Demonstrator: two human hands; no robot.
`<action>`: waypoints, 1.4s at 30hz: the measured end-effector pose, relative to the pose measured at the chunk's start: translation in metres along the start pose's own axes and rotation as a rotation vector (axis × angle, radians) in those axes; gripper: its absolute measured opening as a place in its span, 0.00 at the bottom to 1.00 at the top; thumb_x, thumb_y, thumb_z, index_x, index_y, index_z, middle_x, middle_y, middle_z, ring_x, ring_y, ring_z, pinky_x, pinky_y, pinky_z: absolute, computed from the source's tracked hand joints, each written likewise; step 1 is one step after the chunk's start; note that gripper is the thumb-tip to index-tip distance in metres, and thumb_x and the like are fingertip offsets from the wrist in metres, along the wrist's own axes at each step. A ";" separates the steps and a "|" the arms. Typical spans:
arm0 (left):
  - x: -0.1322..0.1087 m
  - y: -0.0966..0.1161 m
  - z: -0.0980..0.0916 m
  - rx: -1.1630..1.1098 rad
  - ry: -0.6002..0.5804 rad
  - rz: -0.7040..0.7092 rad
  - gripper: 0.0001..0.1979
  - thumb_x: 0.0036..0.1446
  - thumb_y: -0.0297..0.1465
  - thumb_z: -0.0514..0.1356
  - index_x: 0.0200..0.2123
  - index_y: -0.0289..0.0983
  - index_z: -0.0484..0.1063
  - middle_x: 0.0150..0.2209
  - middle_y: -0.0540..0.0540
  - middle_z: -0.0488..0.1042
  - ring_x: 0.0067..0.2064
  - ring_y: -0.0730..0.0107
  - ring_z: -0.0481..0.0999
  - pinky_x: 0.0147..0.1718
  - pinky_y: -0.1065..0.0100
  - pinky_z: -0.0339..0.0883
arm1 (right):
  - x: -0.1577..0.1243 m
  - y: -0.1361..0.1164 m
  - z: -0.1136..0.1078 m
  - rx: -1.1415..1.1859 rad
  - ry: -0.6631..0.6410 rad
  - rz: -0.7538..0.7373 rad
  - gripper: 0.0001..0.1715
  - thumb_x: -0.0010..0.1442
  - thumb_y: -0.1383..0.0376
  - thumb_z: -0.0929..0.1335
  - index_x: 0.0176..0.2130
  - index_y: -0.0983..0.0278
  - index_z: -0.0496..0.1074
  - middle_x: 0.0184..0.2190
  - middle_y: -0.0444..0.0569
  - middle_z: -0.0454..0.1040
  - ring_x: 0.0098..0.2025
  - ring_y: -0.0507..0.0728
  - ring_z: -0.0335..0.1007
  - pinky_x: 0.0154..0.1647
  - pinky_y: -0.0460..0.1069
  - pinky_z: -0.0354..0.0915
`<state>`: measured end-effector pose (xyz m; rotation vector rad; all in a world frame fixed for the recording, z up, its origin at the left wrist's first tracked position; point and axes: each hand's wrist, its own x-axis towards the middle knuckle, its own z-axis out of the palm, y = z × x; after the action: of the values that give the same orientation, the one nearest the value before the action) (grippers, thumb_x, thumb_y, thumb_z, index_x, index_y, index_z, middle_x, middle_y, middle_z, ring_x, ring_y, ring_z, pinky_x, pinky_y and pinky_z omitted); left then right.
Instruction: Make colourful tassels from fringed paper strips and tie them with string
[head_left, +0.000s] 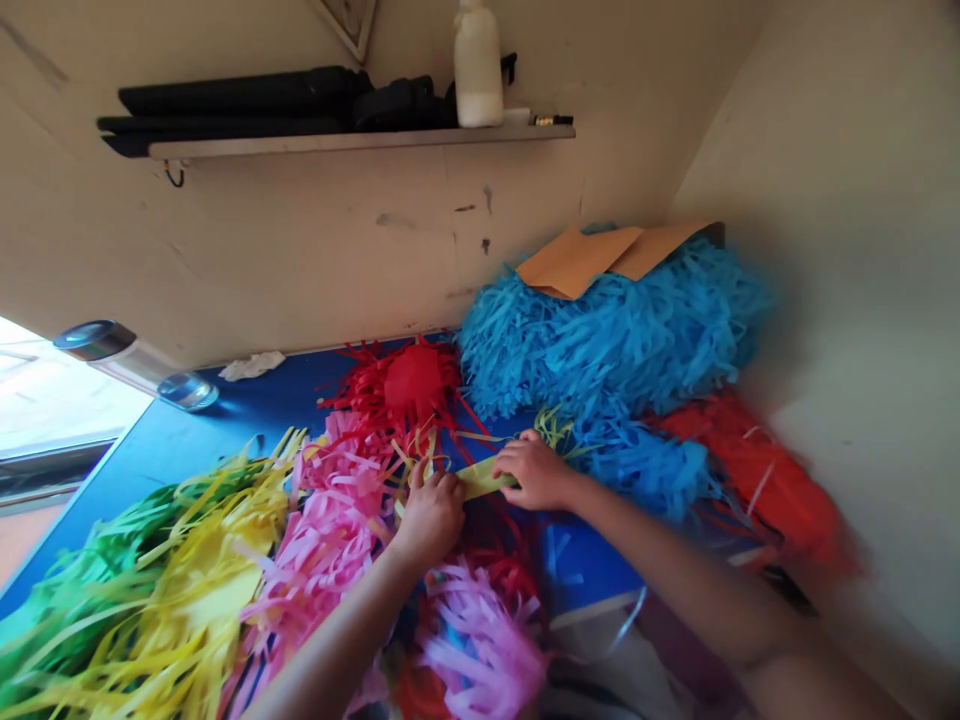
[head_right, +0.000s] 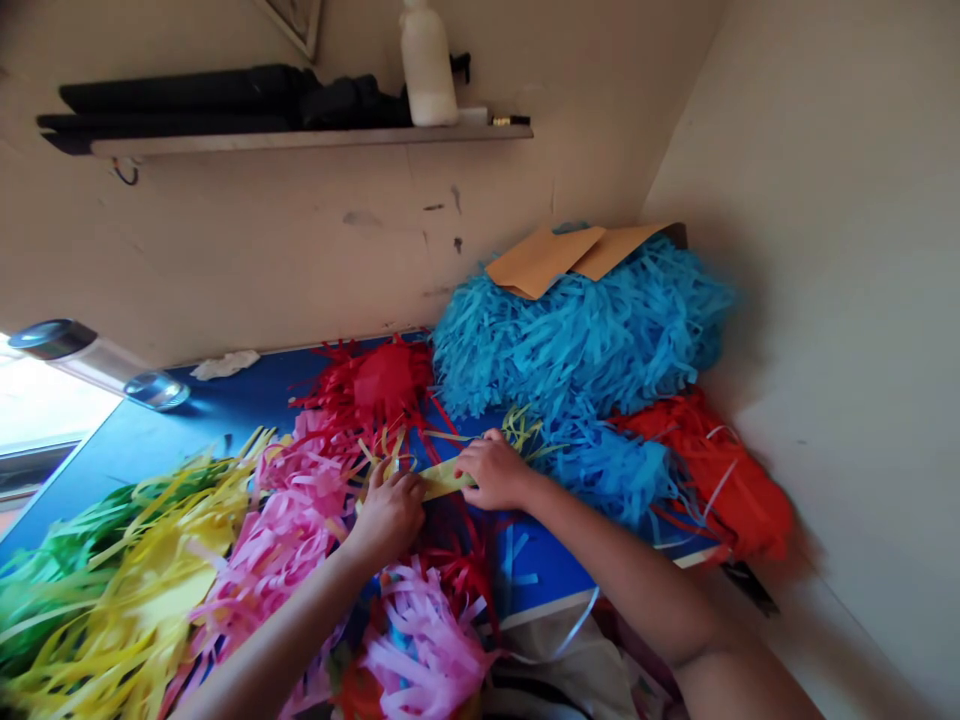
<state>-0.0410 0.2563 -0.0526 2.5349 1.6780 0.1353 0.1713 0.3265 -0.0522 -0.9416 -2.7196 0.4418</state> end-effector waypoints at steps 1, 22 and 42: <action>0.000 -0.002 0.002 -0.021 0.022 -0.011 0.13 0.55 0.24 0.55 0.39 0.37 0.77 0.41 0.40 0.79 0.47 0.55 0.75 0.64 0.44 0.43 | 0.000 -0.003 0.001 0.002 0.015 -0.023 0.15 0.54 0.64 0.70 0.44 0.63 0.75 0.45 0.51 0.78 0.47 0.60 0.71 0.52 0.55 0.50; 0.009 -0.016 0.010 0.011 0.054 -0.354 0.16 0.65 0.36 0.50 0.36 0.39 0.78 0.36 0.42 0.80 0.47 0.55 0.74 0.48 0.55 0.56 | 0.022 0.015 0.023 -0.057 0.041 0.313 0.12 0.61 0.60 0.70 0.29 0.63 0.77 0.34 0.49 0.76 0.40 0.57 0.69 0.40 0.51 0.55; 0.002 -0.014 0.007 0.075 0.273 0.038 0.07 0.58 0.29 0.59 0.38 0.42 0.77 0.40 0.47 0.81 0.52 0.56 0.73 0.57 0.48 0.52 | 0.021 0.008 0.012 -0.325 0.017 -0.212 0.12 0.66 0.68 0.64 0.35 0.64 0.76 0.34 0.49 0.77 0.44 0.58 0.65 0.58 0.61 0.45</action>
<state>-0.0520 0.2634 -0.0611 2.7076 1.7546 0.4489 0.1561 0.3432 -0.0634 -0.7077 -2.8869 -0.0495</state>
